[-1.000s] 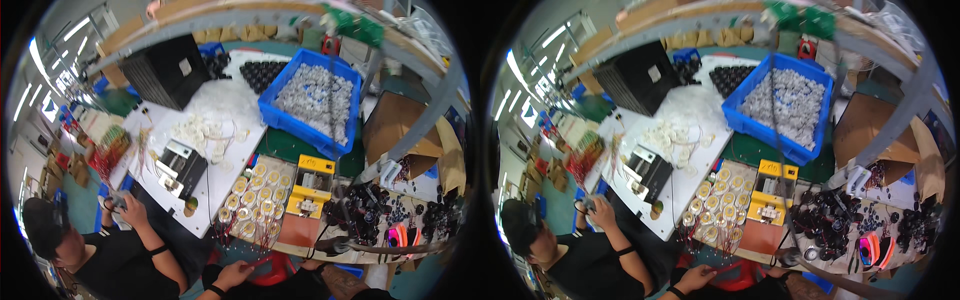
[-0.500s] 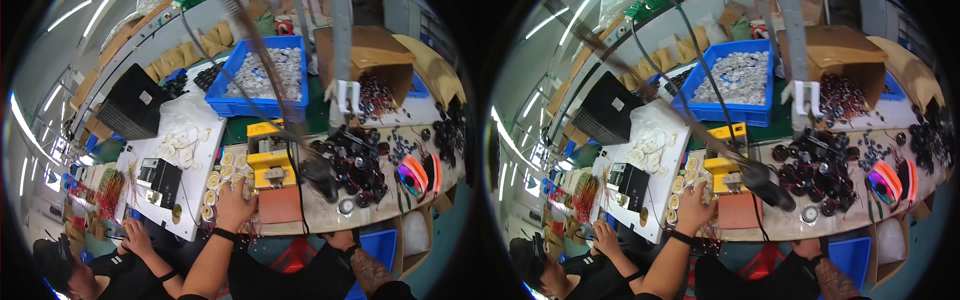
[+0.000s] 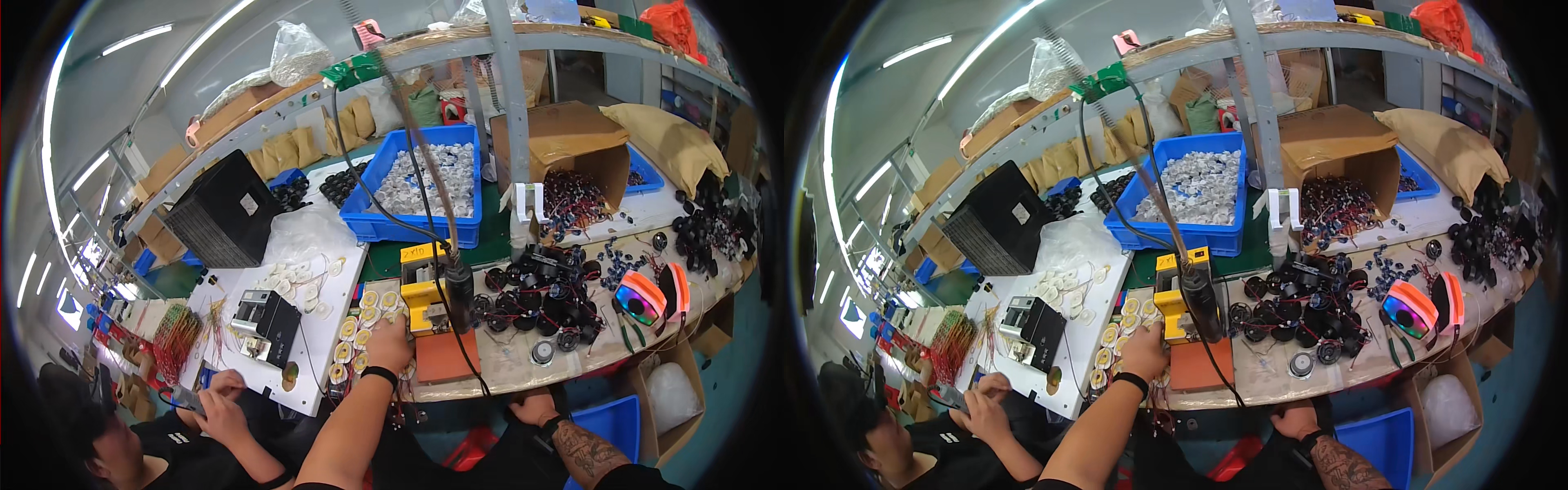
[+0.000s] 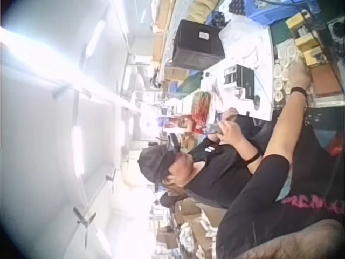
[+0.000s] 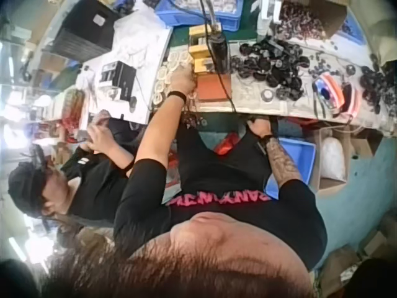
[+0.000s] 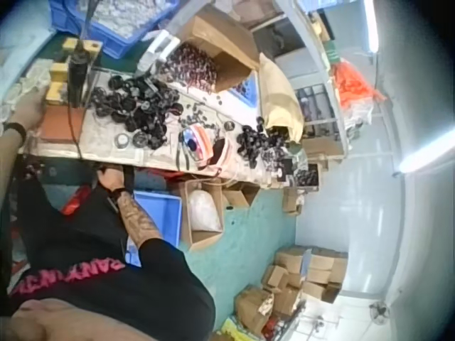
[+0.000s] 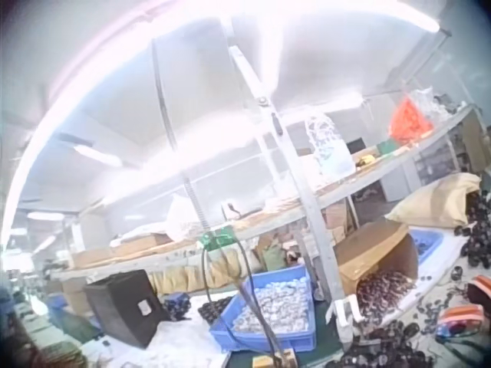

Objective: Assembling small electronic components using hand-held testing or soldering tools at a workstation.

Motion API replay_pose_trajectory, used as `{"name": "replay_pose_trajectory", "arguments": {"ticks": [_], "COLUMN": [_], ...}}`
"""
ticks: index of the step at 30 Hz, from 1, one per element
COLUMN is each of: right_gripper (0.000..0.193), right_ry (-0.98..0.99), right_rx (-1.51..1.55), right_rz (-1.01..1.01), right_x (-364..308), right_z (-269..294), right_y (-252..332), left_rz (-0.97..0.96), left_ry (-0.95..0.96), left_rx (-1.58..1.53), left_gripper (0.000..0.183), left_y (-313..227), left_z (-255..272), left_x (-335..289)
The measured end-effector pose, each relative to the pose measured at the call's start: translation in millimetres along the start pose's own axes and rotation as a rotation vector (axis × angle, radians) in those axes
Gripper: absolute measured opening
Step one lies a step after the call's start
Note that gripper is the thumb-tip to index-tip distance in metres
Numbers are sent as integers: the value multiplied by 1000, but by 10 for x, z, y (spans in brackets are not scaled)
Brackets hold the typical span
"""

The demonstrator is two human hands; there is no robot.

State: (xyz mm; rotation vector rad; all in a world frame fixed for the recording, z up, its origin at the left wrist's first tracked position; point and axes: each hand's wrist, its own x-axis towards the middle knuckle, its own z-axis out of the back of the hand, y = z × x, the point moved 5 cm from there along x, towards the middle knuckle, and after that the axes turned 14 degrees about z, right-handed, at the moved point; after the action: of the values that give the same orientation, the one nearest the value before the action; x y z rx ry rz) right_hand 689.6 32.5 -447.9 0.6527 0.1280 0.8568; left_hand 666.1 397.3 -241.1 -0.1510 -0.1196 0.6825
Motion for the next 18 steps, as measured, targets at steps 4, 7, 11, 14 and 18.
{"name": "replay_pose_trajectory", "arguments": {"ticks": [4,7,11,14,18], "right_gripper": [22,21,21,21,23], "right_ry": [-9,-48,-22,14,-10], "right_rx": [-7,15,64,90,108], "right_rz": [30,25,-34,-56,-16], "right_x": [41,28,35,101,155], "right_z": [-39,-31,-71,-63,-38], "right_y": [44,66,11,91,192], "left_rz": [-21,-32,95,259,56], "left_ry": [-117,-143,-189,-193,-267], "left_rx": [44,-85,-489,-584,-651], "left_gripper": [31,27,30,32,41], "left_y": [166,209,414,749,1466], "left_z": [-121,-15,168,64,-13], "left_x": [109,134,123,205,446]}}
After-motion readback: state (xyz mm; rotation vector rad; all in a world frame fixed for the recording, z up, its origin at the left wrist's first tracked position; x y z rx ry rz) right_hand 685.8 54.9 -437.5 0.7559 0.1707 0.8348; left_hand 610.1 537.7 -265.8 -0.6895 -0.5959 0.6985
